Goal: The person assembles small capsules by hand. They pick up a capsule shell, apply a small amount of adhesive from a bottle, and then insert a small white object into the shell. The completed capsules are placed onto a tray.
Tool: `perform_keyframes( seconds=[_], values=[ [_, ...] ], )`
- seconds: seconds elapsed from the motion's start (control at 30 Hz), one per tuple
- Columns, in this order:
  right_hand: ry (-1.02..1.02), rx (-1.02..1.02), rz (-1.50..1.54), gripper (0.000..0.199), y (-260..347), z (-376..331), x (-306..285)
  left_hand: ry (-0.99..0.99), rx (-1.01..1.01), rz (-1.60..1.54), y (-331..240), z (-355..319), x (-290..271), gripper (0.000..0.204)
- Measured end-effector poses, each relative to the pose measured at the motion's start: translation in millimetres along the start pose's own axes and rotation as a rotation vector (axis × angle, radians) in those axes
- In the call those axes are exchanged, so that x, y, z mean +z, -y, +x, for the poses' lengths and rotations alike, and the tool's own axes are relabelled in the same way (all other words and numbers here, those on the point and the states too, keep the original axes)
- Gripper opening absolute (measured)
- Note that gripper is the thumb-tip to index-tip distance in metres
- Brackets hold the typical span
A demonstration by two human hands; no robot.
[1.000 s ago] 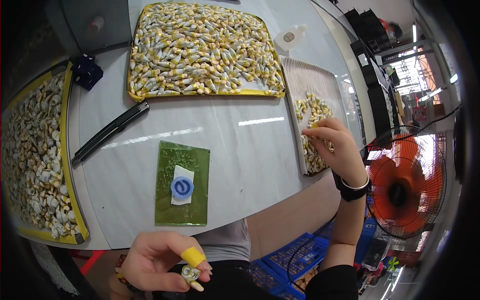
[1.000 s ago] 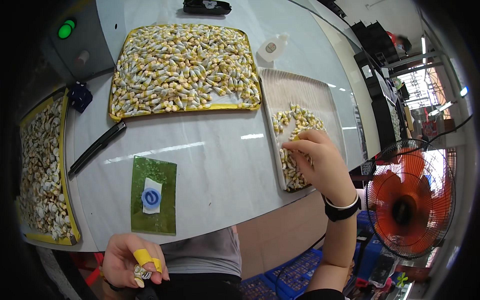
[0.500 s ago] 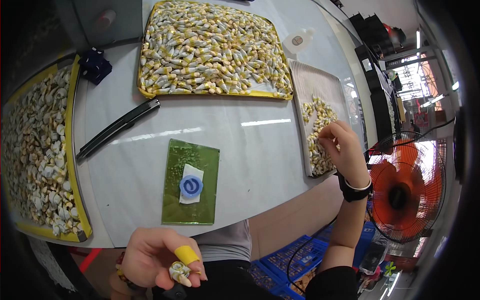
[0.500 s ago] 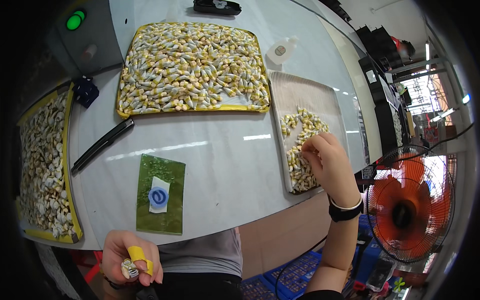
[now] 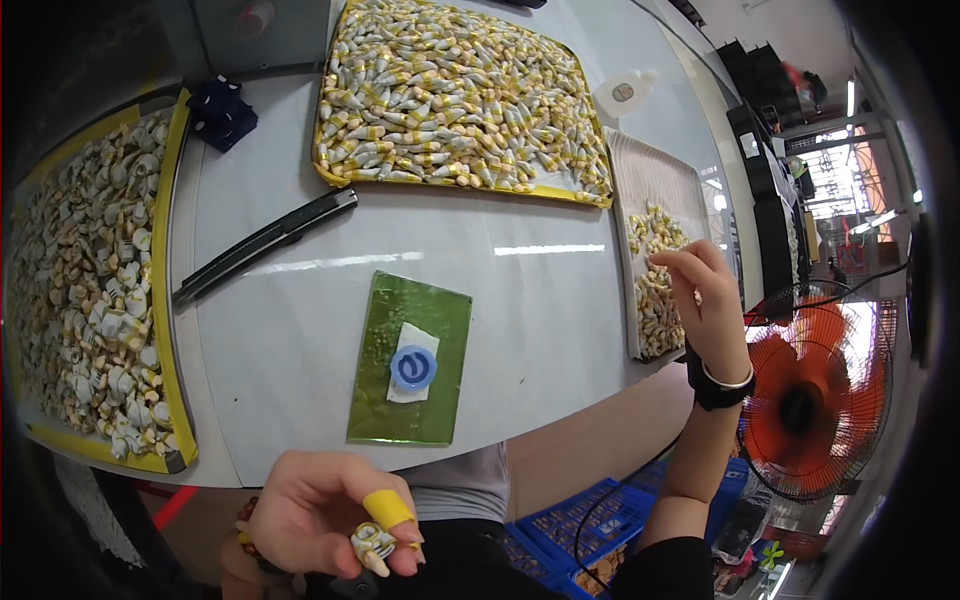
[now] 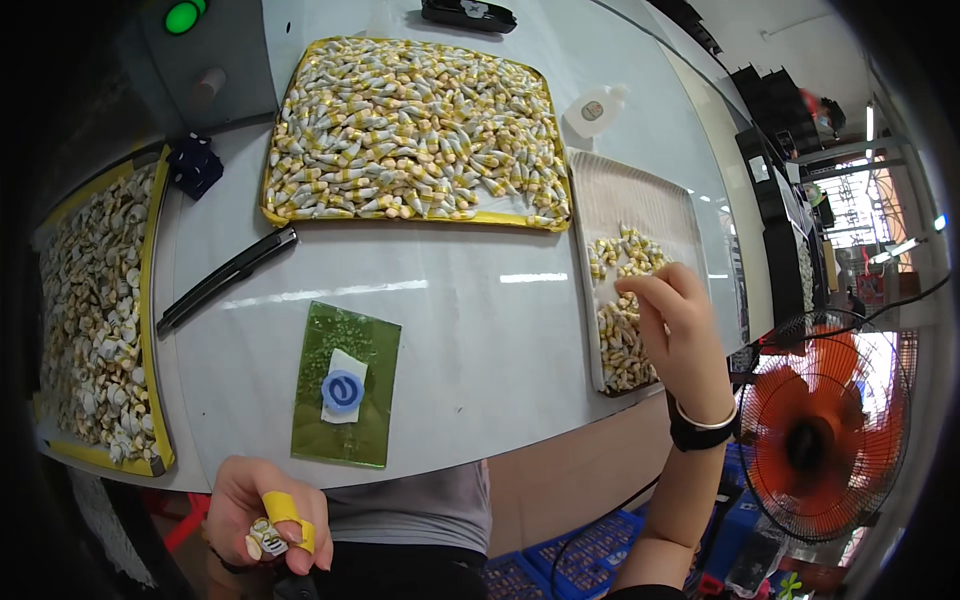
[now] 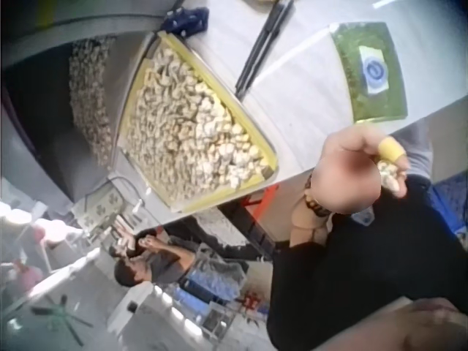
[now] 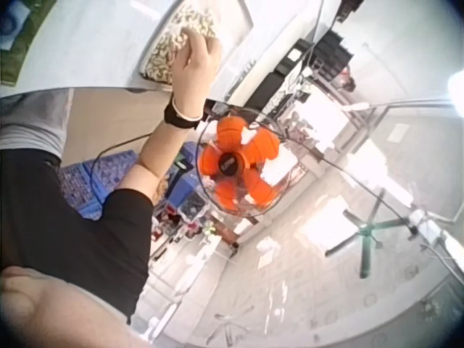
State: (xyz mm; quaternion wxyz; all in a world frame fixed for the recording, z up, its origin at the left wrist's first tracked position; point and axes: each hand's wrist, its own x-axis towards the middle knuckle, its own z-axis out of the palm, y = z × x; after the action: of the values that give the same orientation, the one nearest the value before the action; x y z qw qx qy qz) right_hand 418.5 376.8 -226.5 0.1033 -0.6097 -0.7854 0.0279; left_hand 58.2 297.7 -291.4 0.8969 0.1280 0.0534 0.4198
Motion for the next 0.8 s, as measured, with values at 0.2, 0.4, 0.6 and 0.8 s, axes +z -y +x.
perform_keyframes(
  seconds=[0.2,0.4,0.6,0.8],
  values=[
    [-0.092,0.061,0.327,0.011,38.8,-8.1,-1.4,0.023,-0.001,-0.015,-3.8,1.3,-3.0,0.040],
    [0.052,-0.267,0.533,0.022,97.8,6.5,8.3,0.069,0.035,0.004,-7.5,4.5,-7.1,0.037],
    [0.104,-0.421,0.544,0.024,127.3,18.0,29.9,0.037,0.054,-0.010,-7.9,-0.3,-4.2,0.035],
    [0.048,-0.636,0.334,0.021,135.4,30.8,44.6,0.022,0.086,0.065,-10.2,-5.3,-6.6,0.035]
  ],
)
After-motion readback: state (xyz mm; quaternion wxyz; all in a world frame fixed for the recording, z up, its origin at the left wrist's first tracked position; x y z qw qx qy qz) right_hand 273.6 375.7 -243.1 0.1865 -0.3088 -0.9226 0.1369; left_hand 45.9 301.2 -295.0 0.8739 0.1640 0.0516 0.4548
